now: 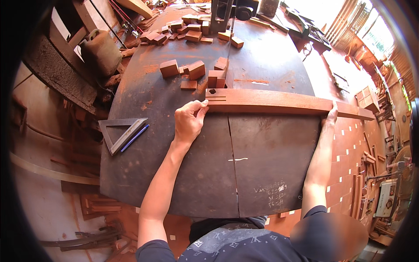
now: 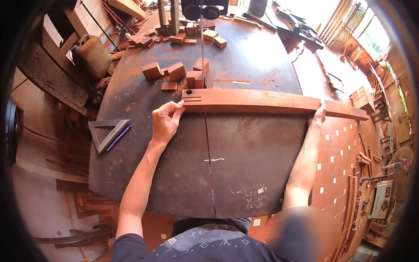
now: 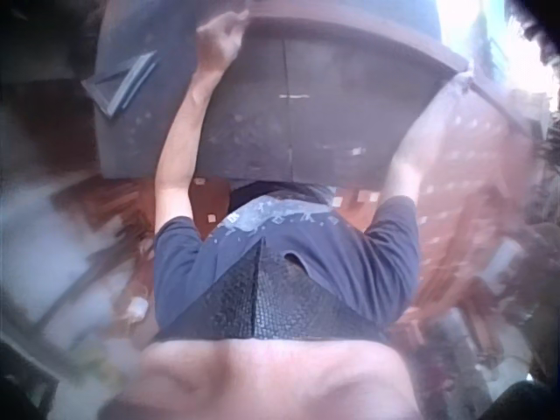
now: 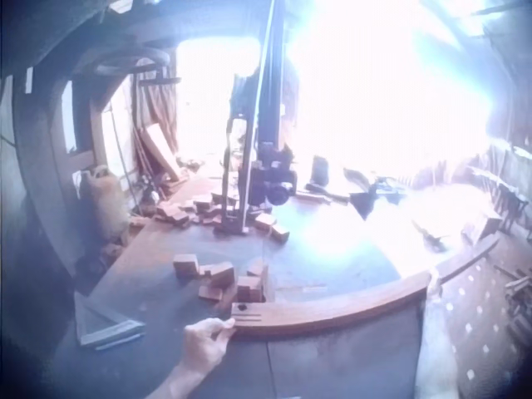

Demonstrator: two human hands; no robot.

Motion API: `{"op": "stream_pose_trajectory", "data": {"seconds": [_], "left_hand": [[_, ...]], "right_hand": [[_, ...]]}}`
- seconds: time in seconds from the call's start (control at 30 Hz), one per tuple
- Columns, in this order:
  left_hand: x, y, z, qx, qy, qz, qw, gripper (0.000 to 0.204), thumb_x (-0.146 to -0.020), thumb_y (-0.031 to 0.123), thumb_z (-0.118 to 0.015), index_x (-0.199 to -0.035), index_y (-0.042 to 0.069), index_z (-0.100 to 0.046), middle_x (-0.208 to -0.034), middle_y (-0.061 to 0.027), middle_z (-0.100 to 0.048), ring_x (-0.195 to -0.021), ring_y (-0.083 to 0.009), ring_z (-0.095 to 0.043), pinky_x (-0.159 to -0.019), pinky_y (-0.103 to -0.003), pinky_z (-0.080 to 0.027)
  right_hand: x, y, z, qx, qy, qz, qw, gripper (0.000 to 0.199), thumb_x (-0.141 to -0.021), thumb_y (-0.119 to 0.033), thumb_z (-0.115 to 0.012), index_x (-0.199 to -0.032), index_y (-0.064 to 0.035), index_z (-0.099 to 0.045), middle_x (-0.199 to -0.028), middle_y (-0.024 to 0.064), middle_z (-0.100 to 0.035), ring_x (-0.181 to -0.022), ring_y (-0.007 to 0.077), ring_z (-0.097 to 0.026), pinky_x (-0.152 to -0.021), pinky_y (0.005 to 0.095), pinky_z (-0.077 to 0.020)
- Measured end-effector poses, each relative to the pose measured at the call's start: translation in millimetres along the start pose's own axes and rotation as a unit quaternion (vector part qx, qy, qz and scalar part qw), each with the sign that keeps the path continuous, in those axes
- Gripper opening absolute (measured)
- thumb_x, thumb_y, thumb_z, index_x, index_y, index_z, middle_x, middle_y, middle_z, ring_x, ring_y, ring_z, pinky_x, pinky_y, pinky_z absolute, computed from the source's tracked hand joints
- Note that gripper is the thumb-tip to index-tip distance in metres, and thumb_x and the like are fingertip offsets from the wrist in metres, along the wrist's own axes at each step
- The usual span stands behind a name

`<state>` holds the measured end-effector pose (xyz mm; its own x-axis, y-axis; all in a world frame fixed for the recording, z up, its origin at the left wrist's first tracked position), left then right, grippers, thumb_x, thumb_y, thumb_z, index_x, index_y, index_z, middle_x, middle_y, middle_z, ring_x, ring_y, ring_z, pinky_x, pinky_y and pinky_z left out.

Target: The person positions a wooden plank on a band saw table, marks it with a pencil and set square, then cuts the plank using the band saw. The person repeats this process for multiple planks, measuring and marking each before cutting.

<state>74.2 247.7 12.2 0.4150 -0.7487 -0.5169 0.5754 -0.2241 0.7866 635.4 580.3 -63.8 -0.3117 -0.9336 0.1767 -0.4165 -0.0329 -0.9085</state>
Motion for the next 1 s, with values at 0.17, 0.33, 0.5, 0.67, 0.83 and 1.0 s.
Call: {"op": "stream_pose_trajectory", "data": {"seconds": [0.17, 0.33, 0.5, 0.67, 0.83, 1.0], "left_hand": [[-2.1, -1.9, 2.7, -0.030, -0.016, -0.007, 0.999, 0.010, -0.091, -0.003, -0.082, -0.100, -0.004, -0.077, -0.090, -0.0149, -0.080, -0.076, -0.0170, -0.075, -0.068, -0.031, -0.057], [-2.1, -2.2, -0.1, -0.020, -0.018, 0.003, 1.000, 0.010, -0.092, -0.003, -0.081, -0.101, -0.005, -0.078, -0.090, -0.0107, -0.082, -0.078, -0.0085, -0.074, -0.070, -0.027, -0.058], [-8.9, -5.5, -2.7, -0.019, -0.020, 0.012, 1.000, 0.009, -0.093, -0.003, -0.081, -0.100, -0.005, -0.076, -0.090, -0.0099, -0.081, -0.078, -0.0091, -0.075, -0.069, -0.027, -0.058], [-14.0, -6.8, -8.5, 0.000, -0.015, 0.030, 0.999, 0.011, -0.091, -0.004, -0.081, -0.101, -0.004, -0.076, -0.089, -0.0165, -0.079, -0.074, -0.0169, -0.077, -0.067, -0.030, -0.058], [-18.3, -12.2, -14.1, 0.012, -0.023, 0.028, 0.999, 0.011, -0.092, -0.004, -0.080, -0.102, -0.004, -0.076, -0.091, -0.0157, -0.080, -0.077, -0.0173, -0.079, -0.069, -0.030, -0.060], [-18.1, -19.3, -14.2, 0.012, -0.014, 0.030, 0.999, 0.007, -0.096, -0.002, -0.079, -0.103, -0.003, -0.077, -0.089, -0.0047, -0.079, -0.075, -0.0092, -0.074, -0.065, -0.026, -0.058]], "right_hand": [[26.3, -3.7, -8.4, -0.028, 0.019, 0.025, 0.999, 0.058, -0.098, -0.043, -0.072, -0.145, -0.0089, -0.063, -0.138, 0.0112, -0.067, -0.126, 0.0285, -0.064, -0.105, 0.0480, -0.0526], [30.7, -6.5, -2.7, -0.015, 0.030, 0.035, 0.999, 0.060, -0.097, -0.039, -0.075, -0.147, -0.0085, -0.060, -0.140, 0.0107, -0.064, -0.127, 0.0282, -0.062, -0.102, 0.0499, -0.0532], [26.5, -8.1, -0.9, -0.021, 0.025, 0.030, 0.999, 0.058, -0.094, -0.038, -0.078, -0.143, -0.0109, -0.061, -0.136, 0.0097, -0.065, -0.124, 0.0277, -0.063, -0.099, 0.0502, -0.0550], [21.9, -7.9, -5.3, -0.014, 0.018, 0.043, 0.999, 0.057, -0.093, -0.038, -0.079, -0.140, -0.0101, -0.062, -0.132, 0.0102, -0.067, -0.119, 0.0278, -0.066, -0.093, 0.0498, -0.0578], [17.8, -13.4, -16.7, 0.012, 0.116, 0.006, 0.993, 0.052, -0.094, -0.035, -0.074, -0.136, -0.0067, -0.064, -0.128, 0.0115, -0.068, -0.118, 0.0293, -0.067, -0.094, 0.0496, -0.0590], [13.0, -6.9, -8.4, -0.048, 0.020, 0.025, 0.998, 0.045, -0.094, -0.032, -0.071, -0.132, -0.0090, -0.063, -0.129, 0.0120, -0.066, -0.120, 0.0308, -0.066, -0.094, 0.0512, -0.0593]]}}
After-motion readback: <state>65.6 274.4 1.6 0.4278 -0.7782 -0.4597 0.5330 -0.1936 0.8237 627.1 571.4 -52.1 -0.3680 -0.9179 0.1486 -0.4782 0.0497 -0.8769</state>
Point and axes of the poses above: each hand's wrist, its own x-axis away from the middle knuckle, its own z-axis out of the back of the hand, y = z × x, the point moved 4 cm from there along -x, towards the middle knuckle
